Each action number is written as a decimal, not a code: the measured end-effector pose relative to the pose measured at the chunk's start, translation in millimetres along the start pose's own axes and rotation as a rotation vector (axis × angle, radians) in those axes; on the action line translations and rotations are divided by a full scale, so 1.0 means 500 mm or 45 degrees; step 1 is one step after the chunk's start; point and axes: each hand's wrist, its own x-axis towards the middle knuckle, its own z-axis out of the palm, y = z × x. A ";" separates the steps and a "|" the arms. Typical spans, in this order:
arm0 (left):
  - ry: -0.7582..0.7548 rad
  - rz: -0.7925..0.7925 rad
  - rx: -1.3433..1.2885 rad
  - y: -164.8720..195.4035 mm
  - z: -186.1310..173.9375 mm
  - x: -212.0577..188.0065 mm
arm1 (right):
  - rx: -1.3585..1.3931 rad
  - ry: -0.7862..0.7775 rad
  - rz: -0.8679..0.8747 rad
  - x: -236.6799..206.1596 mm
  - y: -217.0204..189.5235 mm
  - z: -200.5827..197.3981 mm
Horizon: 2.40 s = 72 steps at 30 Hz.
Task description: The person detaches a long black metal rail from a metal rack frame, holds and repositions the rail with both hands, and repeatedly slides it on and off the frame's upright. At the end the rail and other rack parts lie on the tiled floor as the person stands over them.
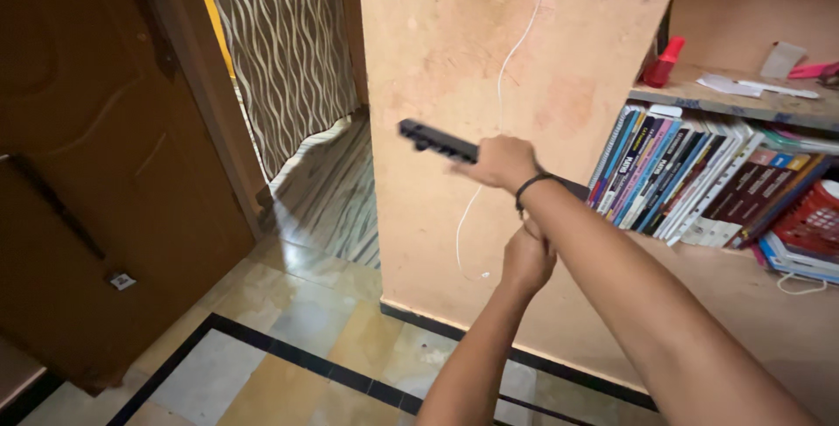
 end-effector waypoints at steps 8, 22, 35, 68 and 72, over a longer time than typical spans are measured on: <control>0.104 0.147 -0.148 0.042 0.015 -0.009 | 1.084 -0.334 0.528 0.055 0.168 0.020; 0.125 0.091 -0.067 0.016 0.017 0.014 | 2.429 0.081 1.090 0.036 0.283 0.063; 0.206 0.097 -0.087 0.021 0.014 0.012 | 2.964 1.316 0.406 -0.217 0.259 0.163; 0.060 0.106 -0.143 -0.003 -0.009 0.005 | 0.422 0.760 -1.137 -0.348 0.146 -0.027; 0.162 0.415 -0.529 -0.019 -0.013 0.001 | 0.216 0.912 -1.022 -0.325 0.106 -0.001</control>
